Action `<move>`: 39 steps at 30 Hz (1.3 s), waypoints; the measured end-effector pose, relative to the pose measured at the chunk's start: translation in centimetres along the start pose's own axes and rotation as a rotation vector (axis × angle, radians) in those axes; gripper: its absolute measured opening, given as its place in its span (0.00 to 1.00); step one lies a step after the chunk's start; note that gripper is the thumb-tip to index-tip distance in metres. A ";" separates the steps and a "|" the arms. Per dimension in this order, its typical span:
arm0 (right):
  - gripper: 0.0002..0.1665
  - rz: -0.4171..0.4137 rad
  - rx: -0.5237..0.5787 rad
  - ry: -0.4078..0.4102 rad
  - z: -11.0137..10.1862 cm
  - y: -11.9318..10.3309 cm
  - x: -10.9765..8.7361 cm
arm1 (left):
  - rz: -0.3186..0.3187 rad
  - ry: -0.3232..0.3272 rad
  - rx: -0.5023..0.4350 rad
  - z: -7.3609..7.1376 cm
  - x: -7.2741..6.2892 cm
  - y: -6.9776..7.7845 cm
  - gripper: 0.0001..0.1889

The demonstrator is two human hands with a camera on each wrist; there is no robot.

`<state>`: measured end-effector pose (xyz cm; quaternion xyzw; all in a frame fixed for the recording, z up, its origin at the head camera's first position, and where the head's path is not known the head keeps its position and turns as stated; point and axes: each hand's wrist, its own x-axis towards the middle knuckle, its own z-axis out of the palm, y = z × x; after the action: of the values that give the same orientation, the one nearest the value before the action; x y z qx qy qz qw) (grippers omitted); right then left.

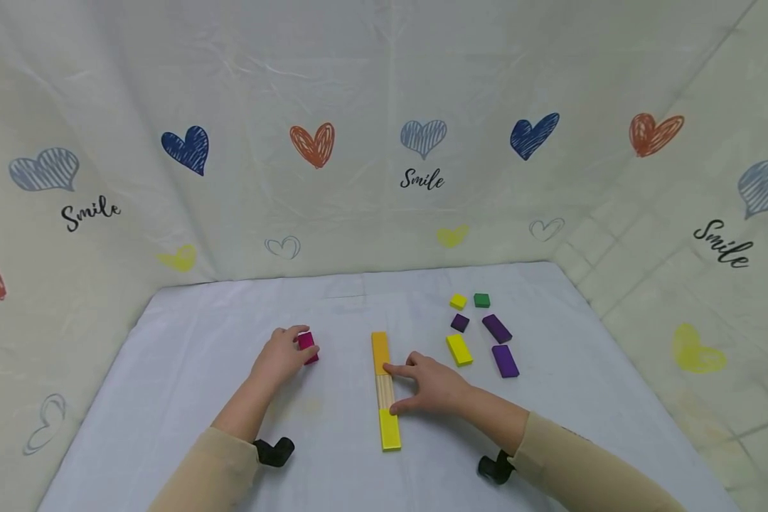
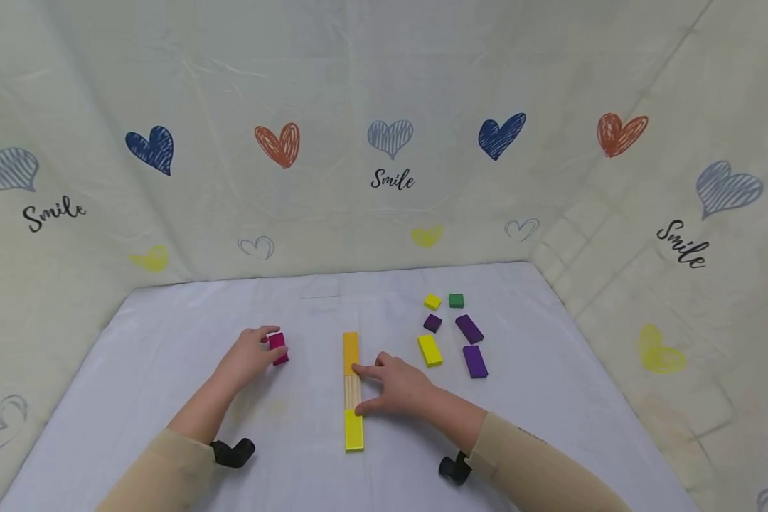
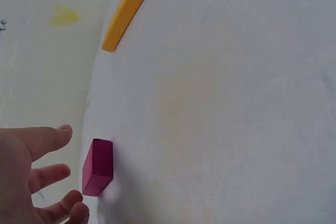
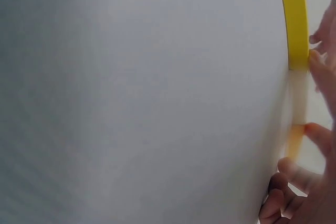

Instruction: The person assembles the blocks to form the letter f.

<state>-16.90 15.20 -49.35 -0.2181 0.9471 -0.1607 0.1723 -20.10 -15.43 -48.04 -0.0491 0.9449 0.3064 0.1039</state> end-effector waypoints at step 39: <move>0.51 0.009 -0.006 0.001 0.1 -0.1 0.0 | 0.051 -0.022 -0.031 0.7 0.5 -1.5 0.32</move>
<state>-16.83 15.14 -49.38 -0.2141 0.9486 -0.1572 0.1721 -20.21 -16.25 -49.61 -0.0232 0.9399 0.3239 0.1055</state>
